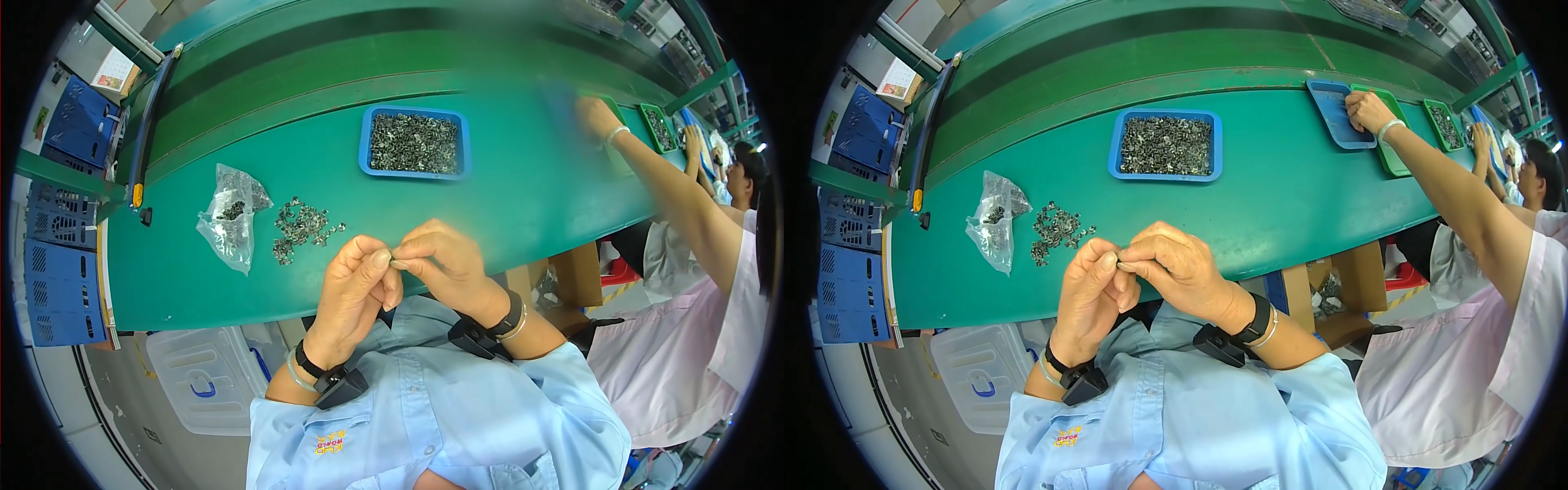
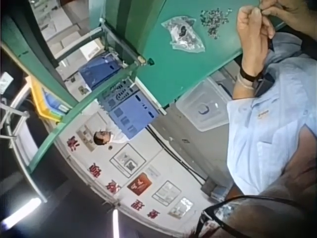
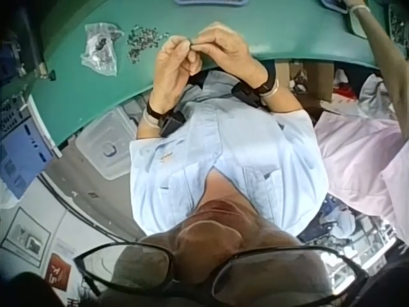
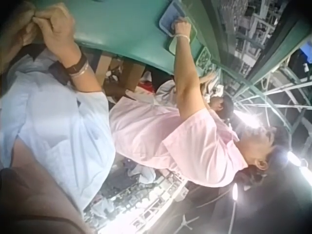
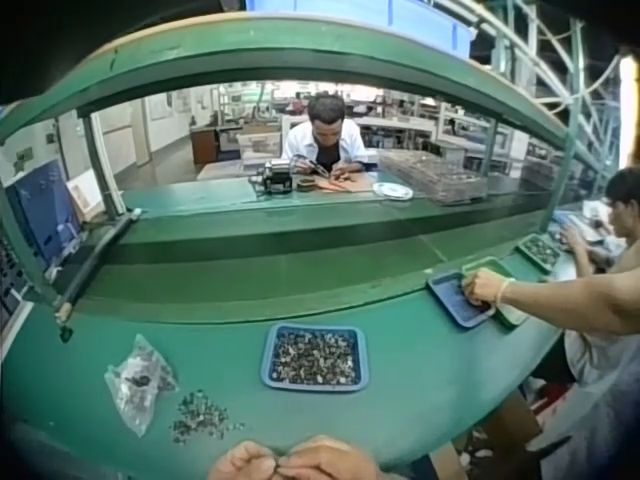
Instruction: The person picks up a small metal component from the table, inspects it with both hands, and places it into a blue tray, repeating this process for several pieces.
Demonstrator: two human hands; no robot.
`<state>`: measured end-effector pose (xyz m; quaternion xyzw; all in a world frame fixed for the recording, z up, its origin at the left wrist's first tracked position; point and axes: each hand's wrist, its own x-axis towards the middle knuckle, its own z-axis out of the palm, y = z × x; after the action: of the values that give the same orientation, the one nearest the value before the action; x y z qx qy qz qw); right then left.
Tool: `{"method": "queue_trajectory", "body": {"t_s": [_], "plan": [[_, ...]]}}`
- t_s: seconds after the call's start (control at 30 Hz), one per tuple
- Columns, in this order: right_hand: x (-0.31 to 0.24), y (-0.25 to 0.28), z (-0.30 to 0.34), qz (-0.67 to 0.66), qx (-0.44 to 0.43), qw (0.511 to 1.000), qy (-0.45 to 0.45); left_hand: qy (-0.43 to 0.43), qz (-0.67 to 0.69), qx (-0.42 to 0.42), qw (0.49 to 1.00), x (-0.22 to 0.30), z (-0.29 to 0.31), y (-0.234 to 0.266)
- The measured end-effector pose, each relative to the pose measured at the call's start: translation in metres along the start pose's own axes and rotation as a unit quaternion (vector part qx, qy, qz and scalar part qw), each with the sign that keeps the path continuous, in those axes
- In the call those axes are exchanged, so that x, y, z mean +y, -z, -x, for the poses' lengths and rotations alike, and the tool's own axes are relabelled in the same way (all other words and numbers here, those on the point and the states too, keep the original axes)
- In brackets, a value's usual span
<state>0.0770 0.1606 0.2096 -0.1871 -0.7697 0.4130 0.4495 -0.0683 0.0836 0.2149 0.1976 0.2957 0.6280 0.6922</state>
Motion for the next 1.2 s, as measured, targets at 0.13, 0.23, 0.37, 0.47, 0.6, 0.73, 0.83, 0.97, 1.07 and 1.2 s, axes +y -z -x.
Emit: {"method": "queue_trajectory", "body": {"t_s": [0.13,0.23,0.37,0.47,0.6,0.73,0.83,0.97,1.07,1.2], "plan": [[0.003,0.001,0.0,0.03,-0.006,0.999,0.012,-0.005,-0.045,0.02,0.999,0.0,0.0,0.003],[0.005,0.003,-0.002,0.07,-0.02,0.997,0.017,0.002,-0.058,0.04,0.998,0.0,-0.002,0.005],[0.006,0.005,-0.004,0.078,-0.029,0.996,0.026,0.015,-0.026,0.037,0.999,-0.001,-0.002,0.006],[0.004,0.007,-0.007,0.049,-0.01,0.999,0.016,0.025,0.01,0.013,1.0,-0.001,-0.003,0.002],[0.0,0.004,-0.003,0.031,-0.012,0.999,-0.014,0.009,0.016,0.002,1.0,-0.005,-0.003,0.005],[-0.002,0.001,-0.001,0.019,-0.003,1.0,-0.009,-0.006,0.015,-0.012,1.0,-0.008,-0.001,0.007],[0.0,0.004,0.0,0.06,-0.007,0.998,0.032,0.006,-0.011,0.01,1.0,-0.009,0.0,0.003],[0.013,0.01,-0.001,0.124,-0.023,0.985,0.118,0.018,-0.074,0.029,0.997,-0.004,-0.004,-0.002],[0.014,0.009,-0.001,0.129,-0.05,0.98,0.142,0.004,-0.097,0.031,0.995,-0.003,-0.002,0.004],[0.01,0.008,0.005,0.092,-0.03,0.993,0.062,0.0,-0.126,-0.01,0.992,-0.005,-0.007,-0.002]]}}
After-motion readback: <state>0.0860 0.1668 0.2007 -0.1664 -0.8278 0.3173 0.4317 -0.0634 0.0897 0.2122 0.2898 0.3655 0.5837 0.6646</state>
